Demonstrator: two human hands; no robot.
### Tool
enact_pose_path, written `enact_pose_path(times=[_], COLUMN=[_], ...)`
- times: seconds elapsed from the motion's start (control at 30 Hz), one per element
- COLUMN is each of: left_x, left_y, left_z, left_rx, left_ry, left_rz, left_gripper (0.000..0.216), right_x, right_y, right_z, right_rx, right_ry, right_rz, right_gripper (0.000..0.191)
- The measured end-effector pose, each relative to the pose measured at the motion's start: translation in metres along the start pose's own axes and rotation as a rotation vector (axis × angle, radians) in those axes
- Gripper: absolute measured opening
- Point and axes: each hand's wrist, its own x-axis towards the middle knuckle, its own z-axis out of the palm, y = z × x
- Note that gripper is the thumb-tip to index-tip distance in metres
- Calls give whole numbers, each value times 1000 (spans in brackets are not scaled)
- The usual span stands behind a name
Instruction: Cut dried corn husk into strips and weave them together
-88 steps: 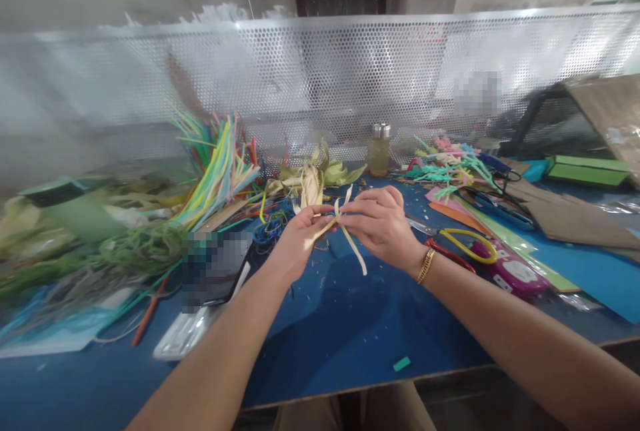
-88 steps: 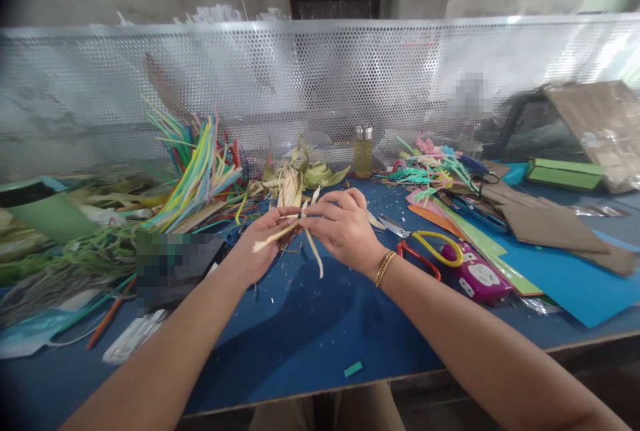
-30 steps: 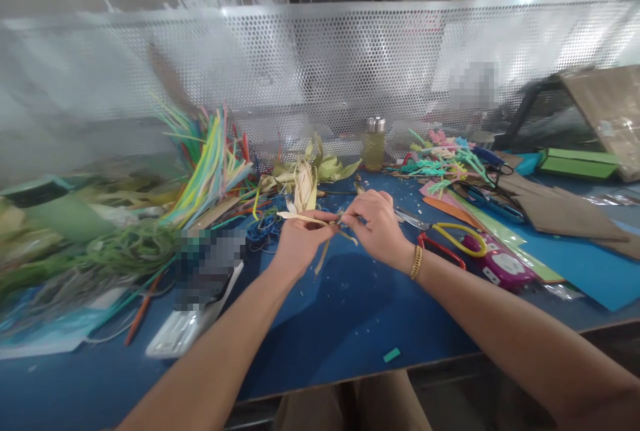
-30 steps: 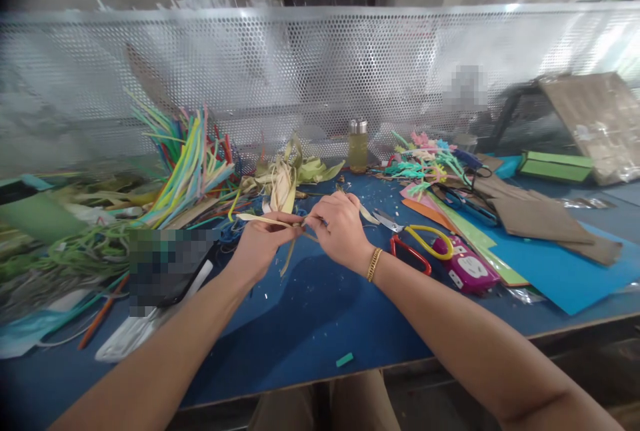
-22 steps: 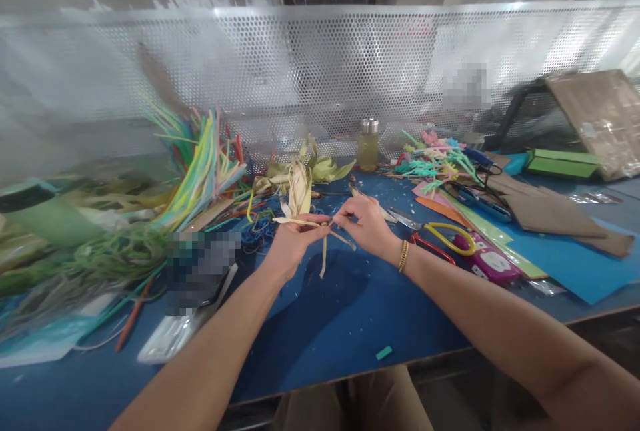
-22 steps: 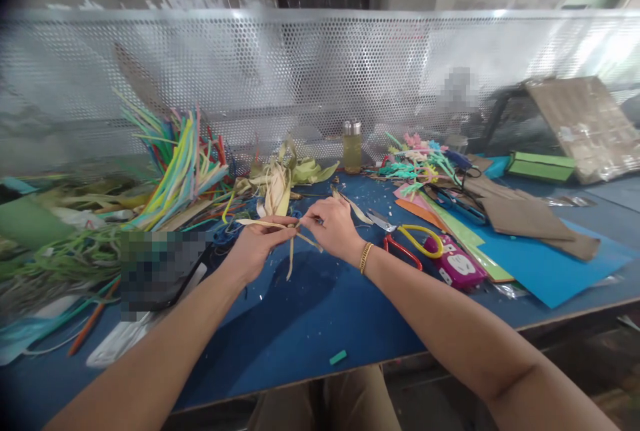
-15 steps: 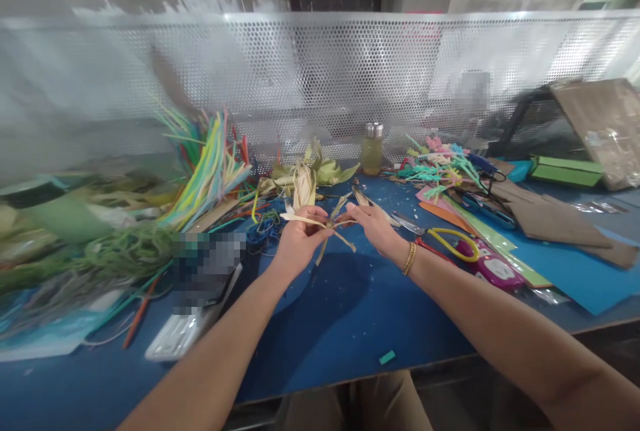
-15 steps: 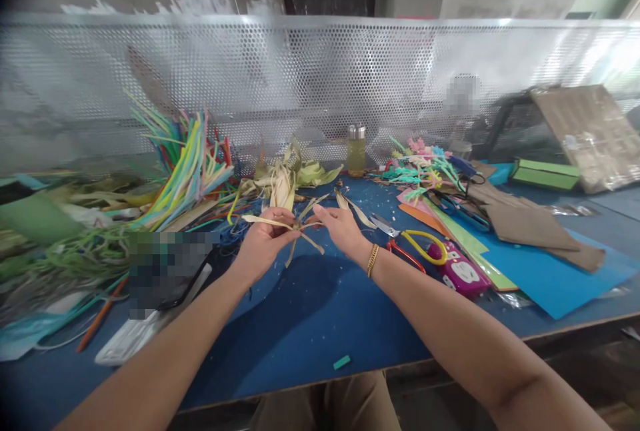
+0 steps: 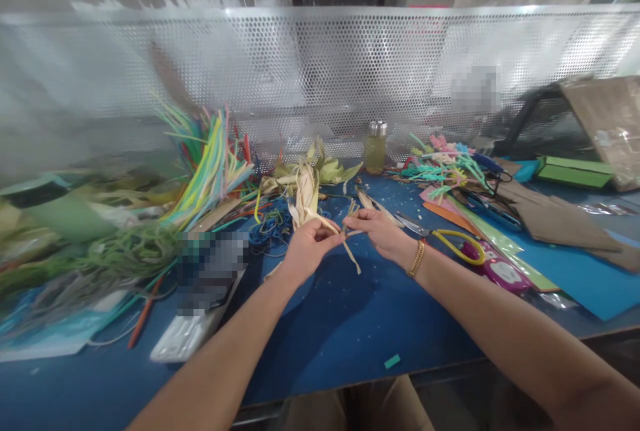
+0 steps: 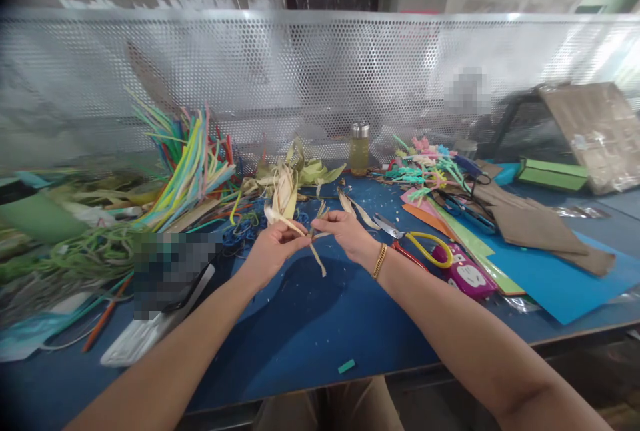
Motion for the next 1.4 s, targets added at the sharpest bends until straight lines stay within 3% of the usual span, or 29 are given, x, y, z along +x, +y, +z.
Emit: enact_pose_path(times=[0.27, 0.6, 1.0, 1.2, 1.4], left_x=[-3, -8, -5, -6, -9], left_y=[-2, 0, 7, 11, 4], left_z=[4, 7, 5, -2, -10], left_rx=[-21, -229, -108, -87, -118], left_ry=[41, -17, -76, -151, -115], left_rz=[-76, -120, -204, -244, -258], left_gripper=[21, 25, 22, 20, 16], right_x=[-6, -3, -3, 3, 7], right_y=[5, 1, -4, -4, 5], right_z=[14, 8, -2, -11, -9], right_rx=[-173, -138, 30, 94, 37], right_ry=[55, 52, 12, 93, 199], right_rz=[-253, -134, -115, -82, -118], right_gripper=[25, 29, 24, 25, 27])
